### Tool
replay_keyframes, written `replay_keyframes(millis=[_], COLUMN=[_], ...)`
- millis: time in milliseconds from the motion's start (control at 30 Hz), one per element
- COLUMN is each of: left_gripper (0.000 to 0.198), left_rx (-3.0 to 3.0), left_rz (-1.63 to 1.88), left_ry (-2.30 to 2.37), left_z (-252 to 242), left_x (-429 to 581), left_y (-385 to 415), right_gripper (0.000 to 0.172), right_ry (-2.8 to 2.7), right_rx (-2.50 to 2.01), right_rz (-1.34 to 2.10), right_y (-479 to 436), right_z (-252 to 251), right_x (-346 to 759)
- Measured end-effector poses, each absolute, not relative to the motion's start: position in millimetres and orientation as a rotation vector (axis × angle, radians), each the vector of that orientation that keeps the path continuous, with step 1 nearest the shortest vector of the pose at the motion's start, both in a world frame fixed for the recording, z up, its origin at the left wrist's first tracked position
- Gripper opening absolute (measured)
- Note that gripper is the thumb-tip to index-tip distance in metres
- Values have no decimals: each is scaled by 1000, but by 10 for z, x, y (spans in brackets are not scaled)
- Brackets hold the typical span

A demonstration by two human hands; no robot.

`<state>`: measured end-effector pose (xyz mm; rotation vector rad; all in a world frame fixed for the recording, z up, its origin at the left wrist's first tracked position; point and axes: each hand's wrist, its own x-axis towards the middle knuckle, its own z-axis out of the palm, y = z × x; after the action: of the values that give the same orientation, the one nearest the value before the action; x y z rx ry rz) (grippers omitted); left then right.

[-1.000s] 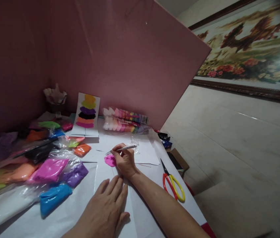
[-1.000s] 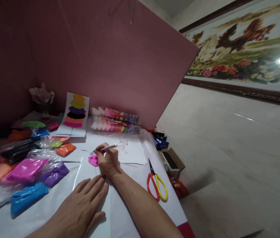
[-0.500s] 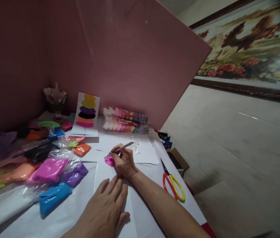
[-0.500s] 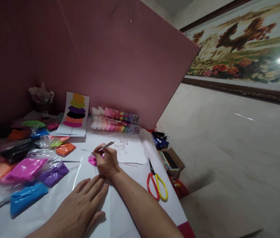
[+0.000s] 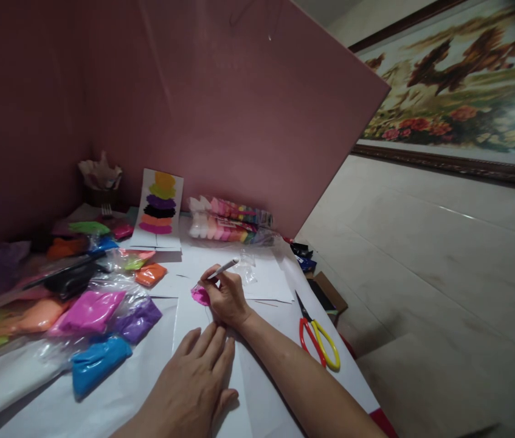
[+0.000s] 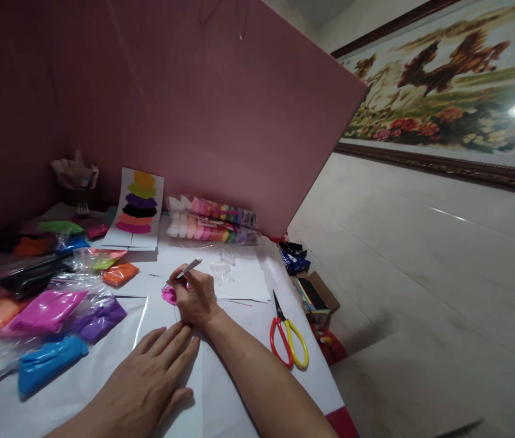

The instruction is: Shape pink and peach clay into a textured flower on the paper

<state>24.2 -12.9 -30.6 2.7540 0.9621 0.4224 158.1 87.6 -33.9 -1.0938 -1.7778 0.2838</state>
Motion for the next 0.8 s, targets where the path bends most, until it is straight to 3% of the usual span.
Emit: replay_keyframes(millis=[800], left_gripper=[55], left_rx=[2772], left_rz=[435], left_ry=[956], left_z=[-388], left_x=[244], left_y=[-116], right_gripper=[8], right_ry=[-1762], right_rx=[-1119], right_rz=[270], right_y=[919], right_z=[-368], right_x=[1590])
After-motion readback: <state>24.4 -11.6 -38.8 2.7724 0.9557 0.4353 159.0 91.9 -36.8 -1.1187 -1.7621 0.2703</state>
